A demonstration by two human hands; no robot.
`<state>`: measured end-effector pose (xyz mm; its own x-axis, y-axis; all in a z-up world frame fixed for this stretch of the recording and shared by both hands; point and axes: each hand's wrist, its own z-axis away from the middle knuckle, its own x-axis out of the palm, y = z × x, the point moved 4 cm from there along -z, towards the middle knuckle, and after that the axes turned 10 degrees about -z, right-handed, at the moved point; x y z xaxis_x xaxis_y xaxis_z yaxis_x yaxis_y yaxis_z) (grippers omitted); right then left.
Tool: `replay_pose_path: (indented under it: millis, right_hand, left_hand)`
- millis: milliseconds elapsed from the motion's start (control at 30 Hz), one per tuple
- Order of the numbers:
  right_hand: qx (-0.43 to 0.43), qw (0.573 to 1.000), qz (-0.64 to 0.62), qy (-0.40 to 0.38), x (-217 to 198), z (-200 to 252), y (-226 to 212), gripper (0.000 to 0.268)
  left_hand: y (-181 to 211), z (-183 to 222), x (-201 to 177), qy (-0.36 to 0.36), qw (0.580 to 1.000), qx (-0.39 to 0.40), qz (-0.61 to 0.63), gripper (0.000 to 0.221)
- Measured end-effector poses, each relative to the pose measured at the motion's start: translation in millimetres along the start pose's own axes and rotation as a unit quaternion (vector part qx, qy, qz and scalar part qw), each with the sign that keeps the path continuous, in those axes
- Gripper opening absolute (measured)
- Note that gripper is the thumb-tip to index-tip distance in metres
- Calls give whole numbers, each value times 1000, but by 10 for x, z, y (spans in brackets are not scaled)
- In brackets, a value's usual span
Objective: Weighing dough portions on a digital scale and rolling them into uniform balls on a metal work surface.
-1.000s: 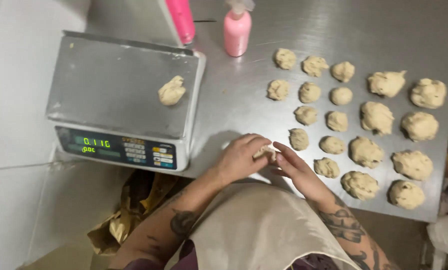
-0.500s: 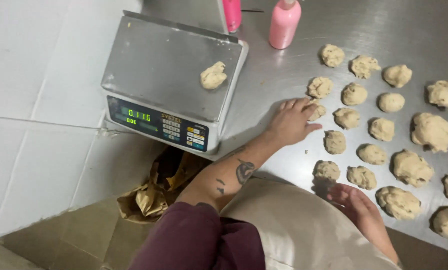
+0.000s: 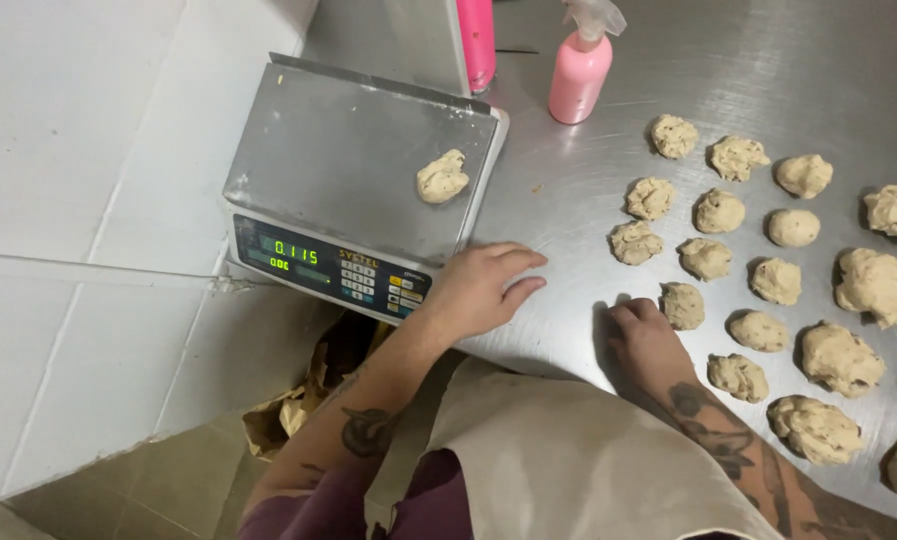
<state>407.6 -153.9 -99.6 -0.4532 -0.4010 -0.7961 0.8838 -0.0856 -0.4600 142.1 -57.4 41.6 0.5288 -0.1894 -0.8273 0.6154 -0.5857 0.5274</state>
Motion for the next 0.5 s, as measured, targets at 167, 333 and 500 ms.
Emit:
replay_pose_path:
  millis: [167, 333, 500]
  right_hand:
    - [11, 1000, -14, -9, -81, -13, -162, 31]
    - [33, 997, -62, 38, -137, 95, -118, 33]
    - [-25, 988, -140, 60, -434, 202, -297, 24]
  left_hand:
    - [-645, -313, -378, 102, 965, -89, -223, 39]
    - [-969, -300, -286, 70, 946, -112, -296, 32]
    - [34, -70, -399, 107, 989, -57, -88, 30]
